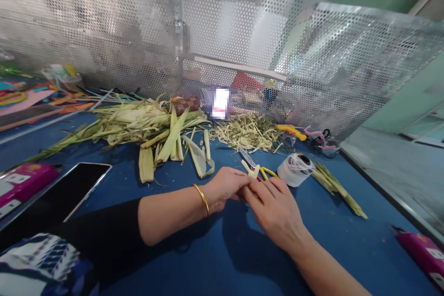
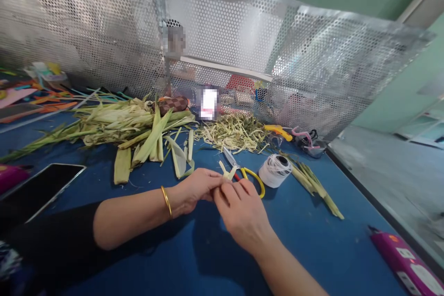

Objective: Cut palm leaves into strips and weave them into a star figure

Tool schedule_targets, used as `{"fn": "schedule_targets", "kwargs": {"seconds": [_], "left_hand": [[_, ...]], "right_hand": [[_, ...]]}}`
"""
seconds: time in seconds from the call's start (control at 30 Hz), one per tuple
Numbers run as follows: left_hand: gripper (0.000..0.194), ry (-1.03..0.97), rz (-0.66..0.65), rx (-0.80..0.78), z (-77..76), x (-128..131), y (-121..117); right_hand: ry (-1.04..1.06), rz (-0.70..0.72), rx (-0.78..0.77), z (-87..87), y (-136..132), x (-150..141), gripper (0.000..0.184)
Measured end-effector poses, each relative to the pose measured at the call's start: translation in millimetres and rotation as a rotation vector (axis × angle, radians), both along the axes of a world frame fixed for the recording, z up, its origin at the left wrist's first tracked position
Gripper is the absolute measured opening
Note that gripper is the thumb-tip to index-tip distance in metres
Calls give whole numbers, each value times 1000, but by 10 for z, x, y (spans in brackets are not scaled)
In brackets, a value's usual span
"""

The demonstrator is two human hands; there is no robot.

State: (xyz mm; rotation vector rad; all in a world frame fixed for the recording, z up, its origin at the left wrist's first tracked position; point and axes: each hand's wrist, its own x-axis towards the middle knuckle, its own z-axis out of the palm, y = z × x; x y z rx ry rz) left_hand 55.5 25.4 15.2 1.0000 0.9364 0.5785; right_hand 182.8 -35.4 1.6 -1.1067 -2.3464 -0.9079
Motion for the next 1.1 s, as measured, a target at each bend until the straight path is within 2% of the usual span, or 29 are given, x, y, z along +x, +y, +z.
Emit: {"fn": "schedule_targets", "kwargs": {"seconds": [0.1,0.2,0.3,0.53,0.7,0.87,1.1], "left_hand": [[15,-1,-26,-23,26,-17,9],[15,-52,-105,-40,52,-47,46],[15,-105,-165,-7,61,-71,89],[12,-103,-105,84,93,-75,88],[12,-86,-65,88,153,-66,49],[15,-99,-38,79,127,-47,24],[11,-114,10,38,107,-29,-3]], "right_hand": [[56,2,43,-30,-4,14,26],[187,-14,50,-38,-17,34,20],[269,-44,45,-34,-29,37,17],[225,31,80,-14,-58,22,18],[193,53,62,29,-76,-1,22],[139,98,29,40,-92,-27,30],[47,168,74,11,-96,-21,25]]}}
